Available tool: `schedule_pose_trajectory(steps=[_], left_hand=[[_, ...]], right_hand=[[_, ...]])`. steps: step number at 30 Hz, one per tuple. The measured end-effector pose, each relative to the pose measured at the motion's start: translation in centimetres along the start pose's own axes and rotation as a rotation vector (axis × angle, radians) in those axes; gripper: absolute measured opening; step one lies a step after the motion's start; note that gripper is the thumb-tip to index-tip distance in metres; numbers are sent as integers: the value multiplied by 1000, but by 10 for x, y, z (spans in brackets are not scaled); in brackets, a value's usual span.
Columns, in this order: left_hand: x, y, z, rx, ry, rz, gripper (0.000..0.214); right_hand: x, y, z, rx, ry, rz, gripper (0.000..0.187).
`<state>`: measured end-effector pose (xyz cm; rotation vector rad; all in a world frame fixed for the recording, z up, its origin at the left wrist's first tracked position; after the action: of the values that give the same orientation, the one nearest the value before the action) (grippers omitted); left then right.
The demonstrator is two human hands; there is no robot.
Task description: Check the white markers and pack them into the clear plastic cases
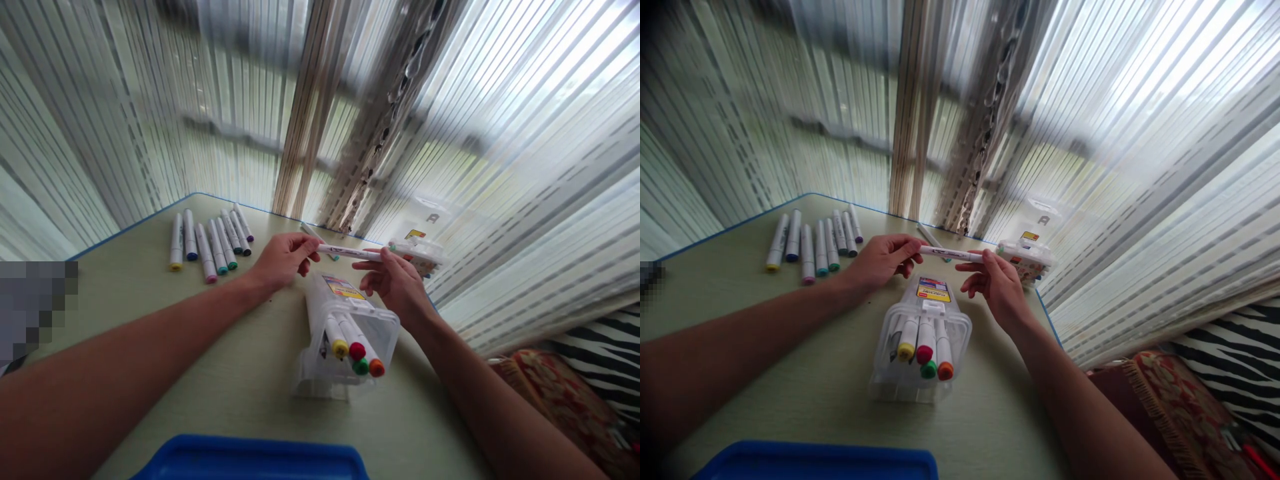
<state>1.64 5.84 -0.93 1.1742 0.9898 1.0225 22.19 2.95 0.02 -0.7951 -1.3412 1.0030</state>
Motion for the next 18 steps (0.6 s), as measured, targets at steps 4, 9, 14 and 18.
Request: schedule_pose_trajectory(steps=[4,9,14,18], left_hand=[[-1,1,-1,19,4,21,20],[-2,4,0,107,-7,74,25],[-4,6,0,114,-7,99,29],[-8,12,0,80,7,131,30]], right_hand=[[1,-1,-1,-22,9,-21,34],[2,0,-4,-78,31,-55,32],[2,1,-6,-123,19,-67,31],[2,0,-4,-247,-61,-78,32]])
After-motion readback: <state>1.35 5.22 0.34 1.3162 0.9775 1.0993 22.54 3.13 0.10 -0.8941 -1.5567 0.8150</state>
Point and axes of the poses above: each hand's wrist, its own x-axis towards the middle knuckle, its own z-axis out of the palm, y = z × x, the point moved 5 cm from there along x, towards the middle knuckle, and after that the axes turned 15 degrees about -z, right-handed, at the moved point
